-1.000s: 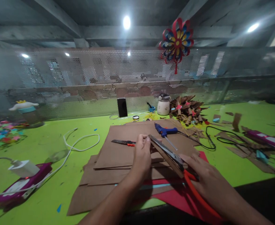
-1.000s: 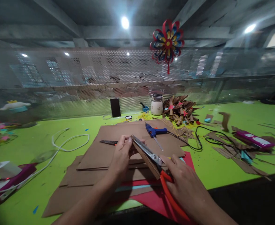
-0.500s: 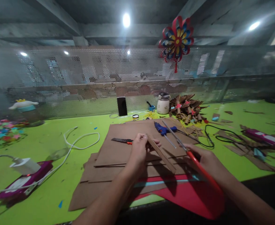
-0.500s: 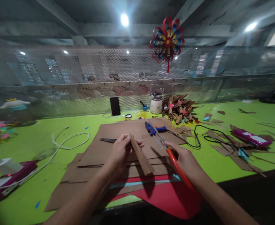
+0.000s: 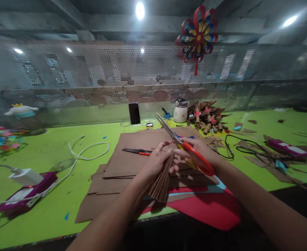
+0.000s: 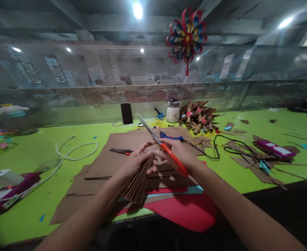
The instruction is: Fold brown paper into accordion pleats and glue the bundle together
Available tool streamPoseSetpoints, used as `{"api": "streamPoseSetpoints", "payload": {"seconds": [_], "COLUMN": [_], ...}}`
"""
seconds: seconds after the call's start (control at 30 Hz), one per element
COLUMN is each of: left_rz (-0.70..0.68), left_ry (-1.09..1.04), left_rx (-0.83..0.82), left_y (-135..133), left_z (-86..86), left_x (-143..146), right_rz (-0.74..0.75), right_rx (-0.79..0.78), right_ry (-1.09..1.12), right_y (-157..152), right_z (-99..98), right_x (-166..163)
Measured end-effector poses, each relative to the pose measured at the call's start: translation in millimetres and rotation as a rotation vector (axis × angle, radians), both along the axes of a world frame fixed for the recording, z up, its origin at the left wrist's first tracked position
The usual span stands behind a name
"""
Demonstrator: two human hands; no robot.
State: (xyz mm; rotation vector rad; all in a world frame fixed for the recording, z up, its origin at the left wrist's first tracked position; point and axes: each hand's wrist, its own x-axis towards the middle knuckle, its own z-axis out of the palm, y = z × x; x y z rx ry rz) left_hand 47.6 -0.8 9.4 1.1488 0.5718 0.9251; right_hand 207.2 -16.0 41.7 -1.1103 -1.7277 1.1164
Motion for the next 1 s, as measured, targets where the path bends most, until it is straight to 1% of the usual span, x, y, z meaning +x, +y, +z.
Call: {"api": "streamPoseSetpoints", "payload": {"seconds": [0.1, 0.17, 0.23, 0.3, 0.43, 0.47, 0.53, 0.6, 0.63, 0.7, 0.8, 0.87, 0.93, 1.0], "left_rz": [-0.102, -0.122, -0.121, -0.094, 0.053, 0.076, 0.08, 0.067, 0.062, 0.046, -0.016, -0.052, -0.071, -0.085], "left_ry": [-0.022, -0.025, -0.019, 0.0, 0.132, 0.166, 0.238, 0.303, 0.327, 0.33, 0.242, 0.168, 0.104, 0.058], "left_rx": [-0.017, -0.044, -0.072, -0.107, -0.169, -0.165, -0.098, -0.01, 0.009, -0.015, -0.117, -0.164, -0.188, -0.195], "left_y": [1.0, 3.0, 4.7, 5.3, 3.8, 3.4, 3.1, 3.0, 2.9, 2.6, 2.1, 2.0, 2.4, 2.9], "left_z": [1.7, 1.7, 0.8, -0.4, -3.5, -4.4, -6.2, -7.5, -7.6, -6.5, -1.6, 1.7, 3.6, 3.7], "left_x": [-2.3, -4.1, -5.2, -5.4, -3.7, -2.8, -0.6, 1.4, 1.8, 1.1, -3.8, -7.5, -10.0, -10.6], "right_rz": [0.177, 0.227, 0.2, 0.14, -0.044, -0.093, -0.167, -0.213, -0.226, -0.234, -0.229, -0.224, -0.174, -0.077], "right_rx": [-0.049, -0.038, -0.003, 0.023, 0.06, 0.063, 0.06, 0.056, 0.055, 0.068, 0.117, 0.108, 0.052, -0.001], "right_ry": [0.103, 0.126, 0.137, 0.139, 0.003, -0.032, -0.062, -0.057, -0.049, -0.022, 0.08, 0.178, 0.276, 0.353], "right_y": [9.4, 15.4, 21.7, 28.6, 41.2, 43.4, 46.6, 48.1, 48.2, 47.5, 44.5, 41.9, 39.3, 37.3], "right_z": [-2.1, -5.2, -7.6, -8.2, -6.5, -6.5, -7.4, -9.0, -9.7, -10.5, -11.7, -13.6, -16.7, -20.3], "right_x": [-5.3, -5.5, -4.1, -2.0, 1.9, 2.3, 2.5, 1.9, 1.5, 0.6, 0.3, 0.8, 1.7, 2.6]}}
